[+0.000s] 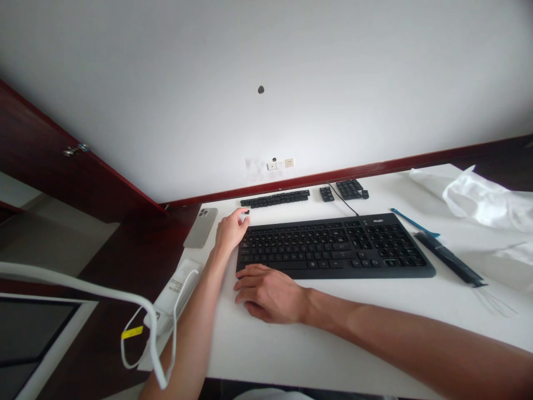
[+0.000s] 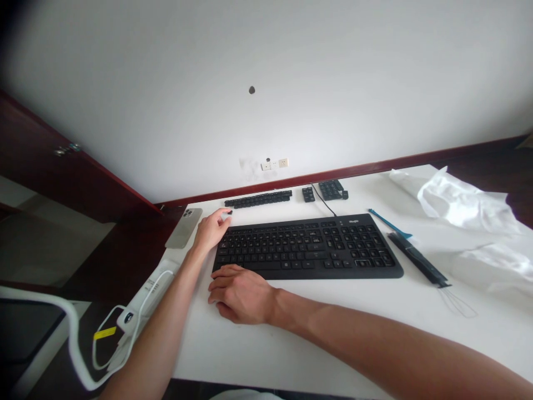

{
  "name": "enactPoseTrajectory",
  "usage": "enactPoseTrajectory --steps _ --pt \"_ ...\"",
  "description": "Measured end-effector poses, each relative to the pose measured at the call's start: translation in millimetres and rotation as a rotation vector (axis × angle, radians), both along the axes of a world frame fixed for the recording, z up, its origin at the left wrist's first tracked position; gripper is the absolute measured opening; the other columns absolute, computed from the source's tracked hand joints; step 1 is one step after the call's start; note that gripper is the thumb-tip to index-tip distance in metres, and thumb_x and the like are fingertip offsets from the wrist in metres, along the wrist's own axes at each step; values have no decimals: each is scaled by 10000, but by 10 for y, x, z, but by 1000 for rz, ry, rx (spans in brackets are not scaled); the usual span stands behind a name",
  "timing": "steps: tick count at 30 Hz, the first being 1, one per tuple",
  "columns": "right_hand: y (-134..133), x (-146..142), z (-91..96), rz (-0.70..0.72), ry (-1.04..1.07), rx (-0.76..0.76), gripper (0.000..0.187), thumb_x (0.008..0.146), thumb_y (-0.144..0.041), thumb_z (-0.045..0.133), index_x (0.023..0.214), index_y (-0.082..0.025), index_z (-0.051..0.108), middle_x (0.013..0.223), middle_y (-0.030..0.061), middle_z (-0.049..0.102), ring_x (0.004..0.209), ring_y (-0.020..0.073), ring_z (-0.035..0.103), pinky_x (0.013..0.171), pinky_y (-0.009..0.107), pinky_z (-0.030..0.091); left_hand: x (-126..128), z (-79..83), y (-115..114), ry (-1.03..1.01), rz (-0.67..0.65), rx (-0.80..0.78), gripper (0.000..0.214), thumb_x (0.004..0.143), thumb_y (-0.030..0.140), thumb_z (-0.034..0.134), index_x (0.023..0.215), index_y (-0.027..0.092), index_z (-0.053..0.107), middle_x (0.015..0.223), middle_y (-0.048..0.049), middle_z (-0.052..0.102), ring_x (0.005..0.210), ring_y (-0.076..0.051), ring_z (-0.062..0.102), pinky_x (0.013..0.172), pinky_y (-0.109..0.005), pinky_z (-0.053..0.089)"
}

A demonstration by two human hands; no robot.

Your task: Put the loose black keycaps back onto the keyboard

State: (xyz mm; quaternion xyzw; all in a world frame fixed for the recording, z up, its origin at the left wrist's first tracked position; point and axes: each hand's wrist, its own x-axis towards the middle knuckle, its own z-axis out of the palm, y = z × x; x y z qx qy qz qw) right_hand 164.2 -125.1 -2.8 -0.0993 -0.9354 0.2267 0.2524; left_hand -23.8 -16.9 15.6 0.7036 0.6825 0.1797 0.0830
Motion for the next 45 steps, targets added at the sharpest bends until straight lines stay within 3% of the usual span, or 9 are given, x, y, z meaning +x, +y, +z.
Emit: enactPoseTrajectory --steps 4,8,11,19,22,24,28,31,45 --pt "-3 0 1 -7 2 -6 223 951 -168 574 1115 -174 726 1293 62 714 1372 217 529 1218 358 337 5 25 -15 7 41 42 367 946 360 575 1300 299 650 823 -17 695 789 -217 644 806 -320 468" --pt "-2 1 5 -2 -2 0 224 956 -174 572 1119 -170 726 1286 64 717 1378 212 521 1216 360 341 -1 31 20 14 -21 114 445 957 280 548 1398 268 608 1111 -76 685 982 -230 652 944 -345 479" --pt "0 3 16 -4 -11 -1 227 961 -177 570 1125 -170 727 1284 72 719 1379 206 518 1213 366 349 -24 -12 74 -23 -70 113 362 961 288 552 1296 267 688 1253 -72 664 1001 -213 652 982 -333 484" --pt "-3 5 13 -10 -10 9 225 969 -182 562 1119 -164 729 1285 61 719 1373 210 522 1223 355 334 -86 -63 136 -124 -32 61 222 914 331 628 1071 257 766 1085 -42 765 786 -191 653 874 -344 506" --pt "-3 2 6 -12 -6 8 217 966 -182 568 1114 -171 727 1285 58 719 1372 210 526 1224 353 329 -105 65 49 -158 -68 50 249 905 357 631 1084 249 766 1065 -44 772 793 -192 650 830 -336 512" --pt "-3 0 2 -13 -4 4 214 963 -180 573 1111 -177 727 1279 57 721 1369 209 532 1223 353 330 -116 194 -45 -207 -163 31 286 903 379 627 1107 231 762 1099 -58 765 814 -188 649 810 -322 518" --pt "-3 -1 -10 -14 1 12 219 965 -189 574 1121 -177 728 1274 58 723 1361 205 536 1220 354 333 -121 442 -235 -223 -318 -107 302 906 430 623 1082 240 779 1108 -49 765 815 -185 635 770 -310 511" --pt "-3 0 -15 -19 -2 21 225 969 -194 573 1129 -175 730 1277 63 722 1363 201 530 1215 359 340 -123 537 -314 -188 -380 -200 255 897 413 642 1043 272 796 1047 -26 771 855 -194 639 781 -305 500" --pt "6 -6 -26 -18 4 34 228 972 -194 565 1123 -164 733 1271 53 722 1349 217 538 1223 351 327 -136 482 -305 -137 -417 -338 236 852 421 673 954 257 807 753 -11 649 684 -165 544 642 -285 413"
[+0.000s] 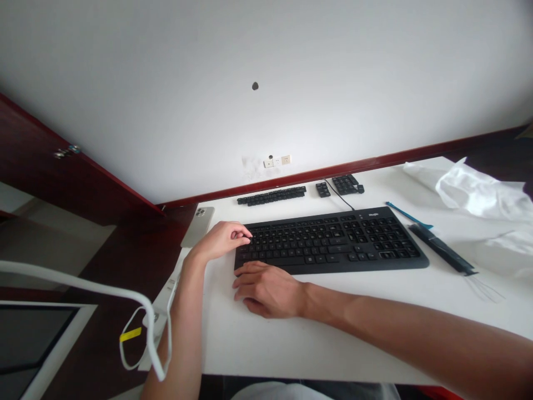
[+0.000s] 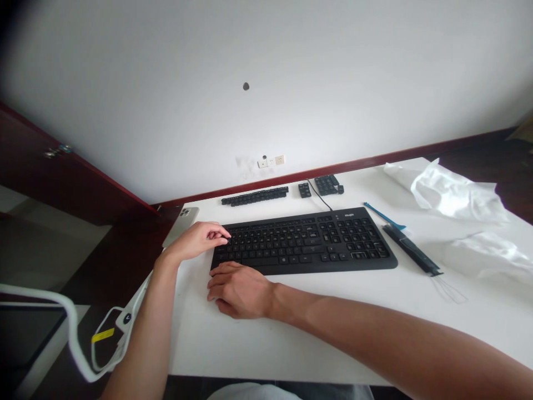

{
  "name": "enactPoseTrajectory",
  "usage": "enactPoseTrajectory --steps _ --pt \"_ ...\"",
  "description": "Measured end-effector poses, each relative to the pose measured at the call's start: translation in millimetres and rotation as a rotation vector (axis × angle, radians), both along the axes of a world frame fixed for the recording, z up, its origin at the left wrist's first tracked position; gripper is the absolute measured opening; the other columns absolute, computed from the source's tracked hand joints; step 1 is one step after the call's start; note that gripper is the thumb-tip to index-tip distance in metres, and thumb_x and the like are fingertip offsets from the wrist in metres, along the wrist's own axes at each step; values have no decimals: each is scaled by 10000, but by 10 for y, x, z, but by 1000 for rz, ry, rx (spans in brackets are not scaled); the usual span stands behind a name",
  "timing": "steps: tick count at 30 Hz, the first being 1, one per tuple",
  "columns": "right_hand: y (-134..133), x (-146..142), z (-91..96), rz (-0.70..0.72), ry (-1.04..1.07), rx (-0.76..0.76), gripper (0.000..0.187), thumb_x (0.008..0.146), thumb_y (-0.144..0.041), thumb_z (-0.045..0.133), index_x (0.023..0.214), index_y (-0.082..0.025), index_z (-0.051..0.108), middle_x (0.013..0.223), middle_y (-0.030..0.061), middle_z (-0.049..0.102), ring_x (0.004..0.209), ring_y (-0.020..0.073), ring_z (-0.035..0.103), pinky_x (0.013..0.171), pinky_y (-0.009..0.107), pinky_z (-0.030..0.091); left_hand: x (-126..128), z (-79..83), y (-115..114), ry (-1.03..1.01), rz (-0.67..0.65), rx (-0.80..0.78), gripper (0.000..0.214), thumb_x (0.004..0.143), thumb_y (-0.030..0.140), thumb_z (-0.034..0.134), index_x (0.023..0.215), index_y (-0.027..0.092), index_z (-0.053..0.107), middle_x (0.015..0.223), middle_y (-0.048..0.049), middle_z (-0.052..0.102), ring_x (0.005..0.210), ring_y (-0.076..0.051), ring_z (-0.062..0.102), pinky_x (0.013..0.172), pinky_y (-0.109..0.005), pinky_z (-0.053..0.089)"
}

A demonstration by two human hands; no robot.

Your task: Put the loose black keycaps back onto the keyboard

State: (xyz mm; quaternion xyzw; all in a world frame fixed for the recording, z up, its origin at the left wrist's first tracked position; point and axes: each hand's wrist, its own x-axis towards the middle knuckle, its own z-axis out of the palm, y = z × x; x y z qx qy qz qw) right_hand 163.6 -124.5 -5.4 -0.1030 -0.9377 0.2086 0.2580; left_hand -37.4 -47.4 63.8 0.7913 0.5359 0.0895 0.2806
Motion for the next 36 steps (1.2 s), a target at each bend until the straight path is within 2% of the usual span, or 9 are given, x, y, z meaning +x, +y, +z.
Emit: enactPoseTrajectory --steps 8,15,21,27,31,36 --pt "-1 -1 -5 5 4 4 225 974 -196 568 1126 -163 731 1267 62 724 1355 209 531 1221 354 326 31 -21 -10 -25 11 -47 216 815 396 711 912 214 775 701 9 602 656 -145 522 615 -267 372" --pt "-3 -9 -9 -1 10 11 222 974 -190 564 1115 -168 733 1268 59 725 1347 216 542 1217 353 330 67 -14 -22 3 73 -77 212 796 405 728 855 205 768 606 38 538 589 -124 472 594 -263 335" --pt "-7 -7 -7 -3 11 7 219 963 -180 575 1116 -171 733 1259 68 730 1349 201 539 1214 358 338 55 -40 -5 -38 111 -115 219 771 405 751 852 205 790 637 23 599 622 -133 517 624 -264 370" --pt "-3 -7 -12 -3 12 6 221 967 -185 571 1119 -170 731 1264 65 727 1354 207 536 1213 352 336 17 -114 38 -116 114 -165 229 761 398 764 857 191 791 623 22 584 619 -130 516 646 -262 405" --pt "-4 -6 -16 -2 20 13 221 977 -195 557 1109 -168 733 1265 53 725 1347 219 542 1218 345 324 -5 -166 70 -179 121 -225 253 746 395 784 866 173 786 661 -2 645 648 -142 573 672 -269 441" --pt "-3 -10 -21 1 17 3 213 977 -200 565 1110 -174 730 1262 60 726 1349 214 541 1214 353 331 -21 -207 106 -277 149 -299 251 725 387 805 833 162 778 887 -79 775 831 -193 682 813 -306 504"
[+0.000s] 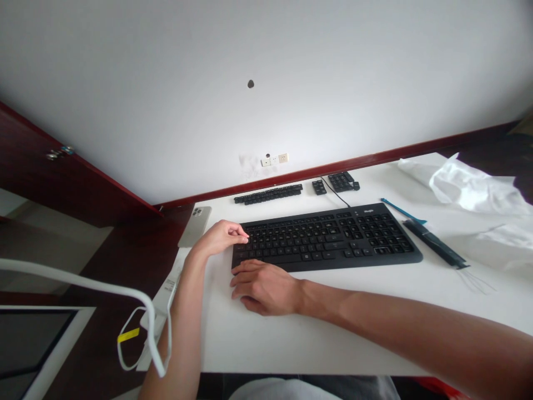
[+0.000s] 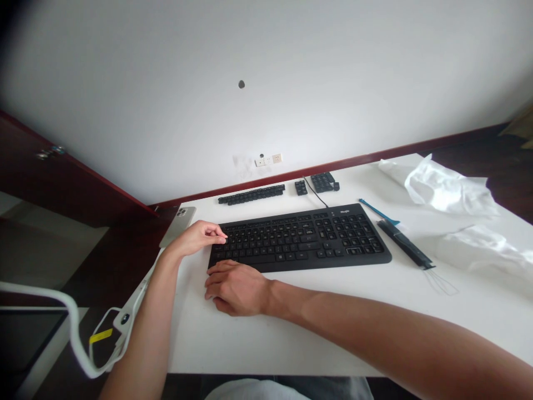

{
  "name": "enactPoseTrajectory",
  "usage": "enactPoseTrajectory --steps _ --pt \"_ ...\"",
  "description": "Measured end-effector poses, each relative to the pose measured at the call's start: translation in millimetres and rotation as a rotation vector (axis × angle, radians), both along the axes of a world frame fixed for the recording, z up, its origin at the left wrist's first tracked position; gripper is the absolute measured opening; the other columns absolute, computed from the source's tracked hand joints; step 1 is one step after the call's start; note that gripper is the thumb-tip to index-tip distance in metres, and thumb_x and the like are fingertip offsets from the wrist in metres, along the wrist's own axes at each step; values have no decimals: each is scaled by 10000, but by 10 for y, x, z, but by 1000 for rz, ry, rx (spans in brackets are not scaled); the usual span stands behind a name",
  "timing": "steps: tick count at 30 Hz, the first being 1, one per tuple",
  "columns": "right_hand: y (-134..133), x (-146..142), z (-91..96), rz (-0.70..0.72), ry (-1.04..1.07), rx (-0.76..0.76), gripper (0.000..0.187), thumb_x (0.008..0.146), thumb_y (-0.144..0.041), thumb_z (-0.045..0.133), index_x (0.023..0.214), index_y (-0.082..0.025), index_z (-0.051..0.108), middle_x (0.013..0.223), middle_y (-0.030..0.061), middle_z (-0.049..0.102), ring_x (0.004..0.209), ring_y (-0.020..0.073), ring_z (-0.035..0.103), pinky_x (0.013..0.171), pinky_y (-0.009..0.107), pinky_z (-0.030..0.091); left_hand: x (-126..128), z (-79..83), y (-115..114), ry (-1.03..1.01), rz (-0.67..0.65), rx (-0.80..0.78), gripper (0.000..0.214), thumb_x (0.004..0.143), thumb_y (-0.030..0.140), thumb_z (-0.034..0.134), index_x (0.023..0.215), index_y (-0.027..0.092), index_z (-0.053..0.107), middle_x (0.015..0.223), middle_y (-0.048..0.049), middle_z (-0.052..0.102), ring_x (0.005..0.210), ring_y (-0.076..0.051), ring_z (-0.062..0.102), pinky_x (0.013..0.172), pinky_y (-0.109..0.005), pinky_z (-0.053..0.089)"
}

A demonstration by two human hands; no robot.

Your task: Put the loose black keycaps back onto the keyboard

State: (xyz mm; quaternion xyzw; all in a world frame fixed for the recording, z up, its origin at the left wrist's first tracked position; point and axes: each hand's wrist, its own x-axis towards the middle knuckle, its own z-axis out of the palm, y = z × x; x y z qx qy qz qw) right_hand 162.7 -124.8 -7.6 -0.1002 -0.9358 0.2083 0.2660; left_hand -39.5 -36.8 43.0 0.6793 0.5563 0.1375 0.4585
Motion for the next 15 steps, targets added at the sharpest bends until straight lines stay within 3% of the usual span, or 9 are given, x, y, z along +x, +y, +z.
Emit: enactPoseTrajectory --steps 9,12,15 --pt "0 7 10 1 -2 1 218 981 -200 561 1113 -165 731 1254 65 728 1351 208 537 1215 354 334 -4 -7 -3 -14 0 -3 263 741 408 799 837 164 774 899 -81 776 864 -203 688 851 -322 501" --pt "0 9 12 1 -6 1 224 980 -200 559 1117 -164 733 1259 69 725 1357 211 535 1216 348 327 9 18 -17 7 -12 18 269 755 419 783 841 165 768 805 -49 735 766 -172 644 769 -292 476" --pt "0 7 14 2 -8 0 225 975 -194 563 1117 -162 734 1262 73 725 1360 212 534 1215 349 328 38 68 -49 100 -29 75 269 780 434 752 838 171 760 621 15 591 603 -129 514 613 -261 373"
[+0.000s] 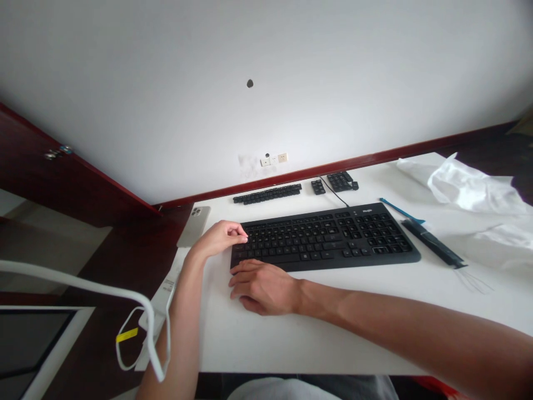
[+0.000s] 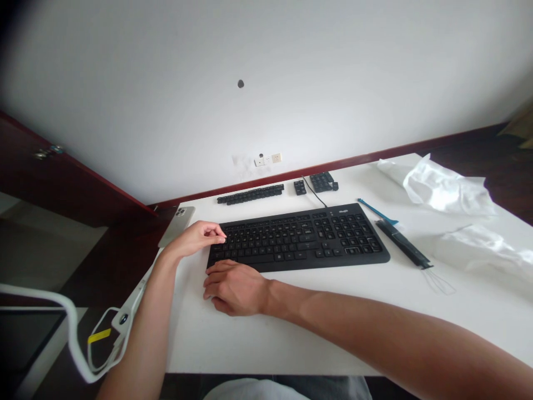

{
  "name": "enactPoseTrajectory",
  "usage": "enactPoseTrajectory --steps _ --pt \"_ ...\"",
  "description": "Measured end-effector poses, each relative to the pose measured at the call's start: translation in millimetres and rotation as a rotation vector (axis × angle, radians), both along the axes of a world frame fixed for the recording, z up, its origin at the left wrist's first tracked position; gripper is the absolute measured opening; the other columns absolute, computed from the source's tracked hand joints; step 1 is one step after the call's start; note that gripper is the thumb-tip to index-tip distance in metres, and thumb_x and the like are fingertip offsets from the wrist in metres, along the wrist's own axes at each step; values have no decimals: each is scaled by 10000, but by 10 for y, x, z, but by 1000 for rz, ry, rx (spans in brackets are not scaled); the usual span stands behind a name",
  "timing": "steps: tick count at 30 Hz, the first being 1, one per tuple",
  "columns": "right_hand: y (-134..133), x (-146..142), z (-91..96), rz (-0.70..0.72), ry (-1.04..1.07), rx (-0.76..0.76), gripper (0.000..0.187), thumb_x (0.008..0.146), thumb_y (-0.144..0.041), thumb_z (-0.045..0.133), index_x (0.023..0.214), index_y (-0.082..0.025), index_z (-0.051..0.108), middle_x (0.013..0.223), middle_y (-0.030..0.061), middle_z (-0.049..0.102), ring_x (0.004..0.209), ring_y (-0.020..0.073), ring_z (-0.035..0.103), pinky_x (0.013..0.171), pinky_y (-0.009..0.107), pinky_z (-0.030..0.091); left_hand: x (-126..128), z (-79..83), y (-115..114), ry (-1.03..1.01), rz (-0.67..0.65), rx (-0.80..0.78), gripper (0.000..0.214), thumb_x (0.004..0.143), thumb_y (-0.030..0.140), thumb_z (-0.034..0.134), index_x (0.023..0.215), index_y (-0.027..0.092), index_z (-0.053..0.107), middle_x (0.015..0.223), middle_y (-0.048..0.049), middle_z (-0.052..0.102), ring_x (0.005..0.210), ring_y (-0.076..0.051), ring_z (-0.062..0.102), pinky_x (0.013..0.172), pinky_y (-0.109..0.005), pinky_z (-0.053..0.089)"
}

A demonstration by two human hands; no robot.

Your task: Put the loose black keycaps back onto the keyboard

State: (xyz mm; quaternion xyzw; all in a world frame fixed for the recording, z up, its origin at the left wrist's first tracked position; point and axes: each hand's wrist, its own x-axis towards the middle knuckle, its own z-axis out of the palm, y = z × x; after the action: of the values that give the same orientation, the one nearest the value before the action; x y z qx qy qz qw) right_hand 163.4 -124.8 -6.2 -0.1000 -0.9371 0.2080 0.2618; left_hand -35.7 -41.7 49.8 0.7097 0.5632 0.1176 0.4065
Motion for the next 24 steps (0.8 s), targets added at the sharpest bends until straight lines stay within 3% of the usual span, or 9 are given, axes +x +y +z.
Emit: enactPoseTrajectory --steps 3,10,24 --pt "-1 -1 7 -4 -3 -4 222 971 -190 567 1116 -163 733 1263 72 727 1356 207 534 1214 359 337 32 57 -37 95 -24 67 259 796 439 723 831 185 757 560 42 482 544 -116 413 557 -265 287" --pt "-4 2 8 -2 -6 1 231 981 -191 550 1118 -161 733 1269 63 724 1356 210 532 1219 357 330 96 134 -81 242 -21 165 304 838 485 649 886 225 799 550 31 483 540 -134 398 555 -282 256" --pt "2 3 4 -3 -6 14 215 981 -196 554 1100 -164 730 1258 56 724 1336 223 548 1215 349 322 145 174 -117 287 -51 197 279 869 458 624 902 239 793 556 27 493 549 -141 421 561 -282 261"
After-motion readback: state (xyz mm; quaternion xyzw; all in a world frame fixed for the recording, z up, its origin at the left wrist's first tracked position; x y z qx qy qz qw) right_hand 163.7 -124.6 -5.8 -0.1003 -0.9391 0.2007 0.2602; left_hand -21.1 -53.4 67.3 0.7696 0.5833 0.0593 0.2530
